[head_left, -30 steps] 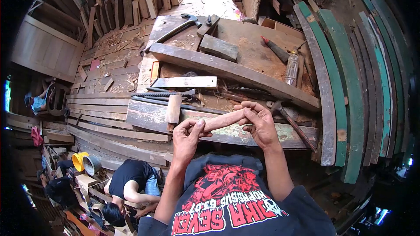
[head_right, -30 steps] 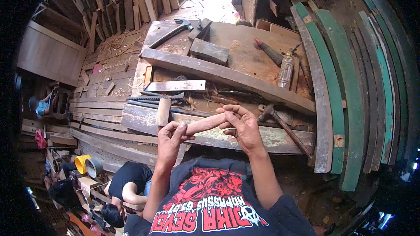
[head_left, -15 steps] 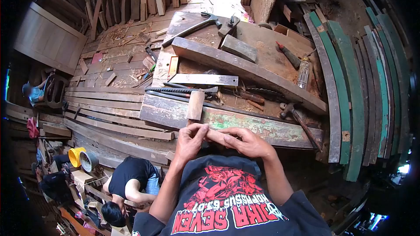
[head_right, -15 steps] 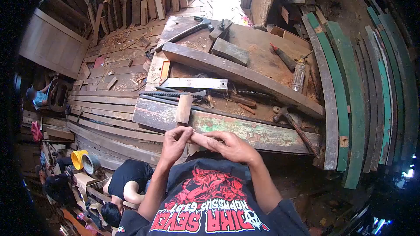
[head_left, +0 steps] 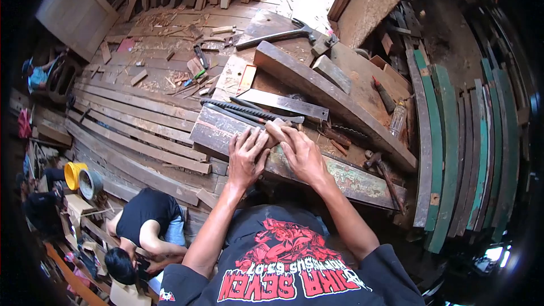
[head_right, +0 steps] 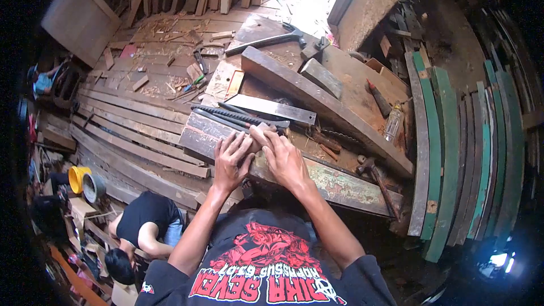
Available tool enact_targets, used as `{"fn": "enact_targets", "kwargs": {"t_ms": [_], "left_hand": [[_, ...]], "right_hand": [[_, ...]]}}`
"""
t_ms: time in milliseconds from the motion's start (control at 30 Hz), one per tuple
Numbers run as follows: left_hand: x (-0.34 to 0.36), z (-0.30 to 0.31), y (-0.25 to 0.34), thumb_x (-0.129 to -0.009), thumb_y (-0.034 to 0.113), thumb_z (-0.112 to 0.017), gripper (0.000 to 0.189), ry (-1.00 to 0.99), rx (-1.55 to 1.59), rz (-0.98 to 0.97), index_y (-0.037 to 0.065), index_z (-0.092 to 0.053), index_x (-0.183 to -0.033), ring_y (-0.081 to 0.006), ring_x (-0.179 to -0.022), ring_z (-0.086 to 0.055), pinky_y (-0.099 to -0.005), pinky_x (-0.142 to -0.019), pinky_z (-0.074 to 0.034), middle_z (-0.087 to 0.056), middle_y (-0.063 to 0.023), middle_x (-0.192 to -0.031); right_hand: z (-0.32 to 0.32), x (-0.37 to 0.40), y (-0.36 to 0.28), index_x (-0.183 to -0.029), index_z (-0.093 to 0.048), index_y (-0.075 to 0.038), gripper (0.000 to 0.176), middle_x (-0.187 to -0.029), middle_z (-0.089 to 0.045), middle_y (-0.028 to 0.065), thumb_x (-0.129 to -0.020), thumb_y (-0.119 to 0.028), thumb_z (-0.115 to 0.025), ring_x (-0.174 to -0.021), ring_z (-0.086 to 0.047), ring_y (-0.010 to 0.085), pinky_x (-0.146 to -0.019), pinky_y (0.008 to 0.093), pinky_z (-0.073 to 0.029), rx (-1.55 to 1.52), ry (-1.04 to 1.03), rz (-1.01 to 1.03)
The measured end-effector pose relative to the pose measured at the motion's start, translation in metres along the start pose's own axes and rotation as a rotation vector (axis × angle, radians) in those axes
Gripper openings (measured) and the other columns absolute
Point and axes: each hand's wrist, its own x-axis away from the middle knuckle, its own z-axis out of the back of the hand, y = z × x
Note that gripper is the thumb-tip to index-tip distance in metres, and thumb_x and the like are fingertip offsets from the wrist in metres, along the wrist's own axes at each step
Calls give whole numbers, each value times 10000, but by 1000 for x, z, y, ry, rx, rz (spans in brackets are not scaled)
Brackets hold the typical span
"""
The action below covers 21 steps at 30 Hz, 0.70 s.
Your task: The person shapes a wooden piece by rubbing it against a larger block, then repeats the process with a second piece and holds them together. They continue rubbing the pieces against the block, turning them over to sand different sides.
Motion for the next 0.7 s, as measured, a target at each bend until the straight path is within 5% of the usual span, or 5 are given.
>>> {"fn": "enact_targets", "kwargs": {"t_ms": [167,300,333,400,700], "left_hand": [[1,-2,-9,-897,240,-803,422,4,104,104,98,-755,-1292,-324,-1389,-569,-547,-1223,-253,-722,-111,-1357],[-5,7,6,-840,236,-816,396,55,48,242,189,-784,-1232,-333,-1343,-503,-524,-1130,-304,-662,-63,-1347],[-4,7,8,-825,239,-817,405,83,45,265,206,-787,-1228,-315,-1283,-504,-515,-1075,-313,-641,-48,-1272],[-1,3,9,-822,239,-819,402,52,40,297,203,-790,-1221,-302,-1231,-512,-519,-1048,-319,-645,-49,-1215],[-3,2,2,-843,218,-805,373,51,58,316,217,-788,-1216,-302,-1221,-523,-524,-1022,-327,-657,-55,-1153]], "right_hand": [[8,-2,-24,-1614,-399,-207,612,-1087,-693,236,-1026,-138,-557,-836,-727,478,-724,602,-588,385,-264,-47],[-8,-17,-32,-1637,-366,-237,649,-1084,-719,256,-1016,-129,-520,-799,-735,472,-681,573,-605,405,-162,30],[-4,-33,-45,-1621,-388,-228,619,-1079,-745,245,-1023,-135,-517,-833,-745,461,-705,565,-609,511,-293,-87],[-25,-53,-25,-1573,-458,-208,559,-1073,-756,245,-1021,-152,-531,-864,-754,446,-738,559,-610,450,-124,75],[9,-43,-33,-1499,-542,-216,437,-892,-732,274,-1062,-234,-540,-787,-721,490,-698,606,-571,498,-294,39]]}}
